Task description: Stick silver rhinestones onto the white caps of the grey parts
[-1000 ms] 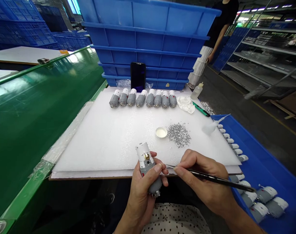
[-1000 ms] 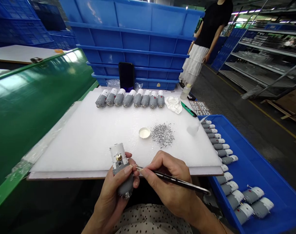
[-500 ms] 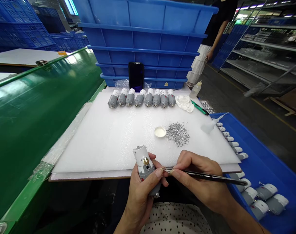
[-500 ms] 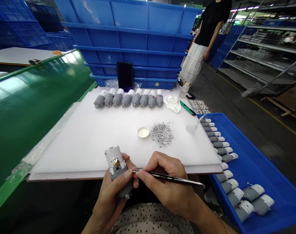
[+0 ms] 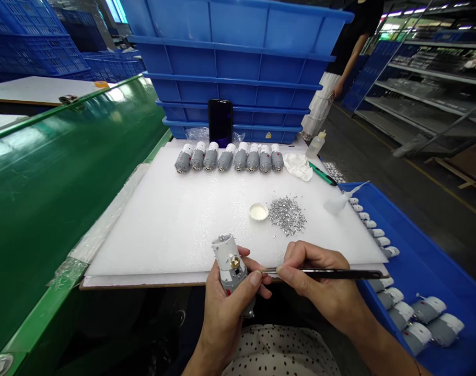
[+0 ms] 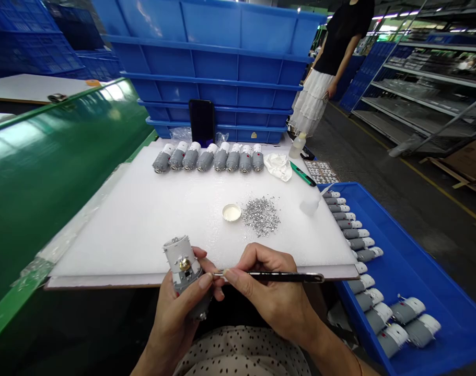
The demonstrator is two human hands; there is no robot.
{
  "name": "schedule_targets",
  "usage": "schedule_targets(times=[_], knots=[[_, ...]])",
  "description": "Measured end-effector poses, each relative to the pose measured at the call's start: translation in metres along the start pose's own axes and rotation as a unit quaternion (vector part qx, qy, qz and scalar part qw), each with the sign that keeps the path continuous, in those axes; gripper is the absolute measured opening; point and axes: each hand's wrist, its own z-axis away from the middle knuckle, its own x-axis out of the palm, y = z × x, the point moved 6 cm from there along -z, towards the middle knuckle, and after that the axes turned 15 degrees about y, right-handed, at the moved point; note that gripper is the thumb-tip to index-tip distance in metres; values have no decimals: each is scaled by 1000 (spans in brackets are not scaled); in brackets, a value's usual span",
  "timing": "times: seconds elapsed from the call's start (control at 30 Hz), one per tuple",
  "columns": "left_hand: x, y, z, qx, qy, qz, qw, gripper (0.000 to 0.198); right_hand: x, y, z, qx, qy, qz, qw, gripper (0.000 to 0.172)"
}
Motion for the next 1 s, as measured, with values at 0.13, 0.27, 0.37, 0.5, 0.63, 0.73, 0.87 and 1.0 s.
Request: schedule_targets(times=[0.13, 0.27, 0.37, 0.5, 0.63, 0.73, 0.87, 1.0], knots=[[-2, -1, -1, 11, 12, -11, 1000, 30, 0, 2, 1, -1, -4, 9, 1000, 23], [-5, 0, -2, 24, 12, -27, 999, 30, -1, 5, 1, 20, -9, 24, 999, 27], [-5, 2, -2, 29, 3, -35, 999, 29, 1, 7, 1, 53, -26, 1, 998, 31], [-5, 4, -2, 33, -9, -44, 998, 29, 2, 11, 1, 91, -41, -15, 995, 34], [-7, 4, -3, 34, -13, -57, 998, 28, 2, 12, 2, 101, -44, -12, 994, 34], [-9, 3, -4, 38, -14, -65, 997, 28, 1, 10, 2, 72, -37, 0, 997, 33], [-9, 2, -5, 38, -16, -65, 997, 28, -1, 7, 2, 26, -20, 40, 999, 32], [-9, 2, -4, 34, -16, -60, 997, 29, -1, 8, 6, -5, -1, 55, 998, 30]])
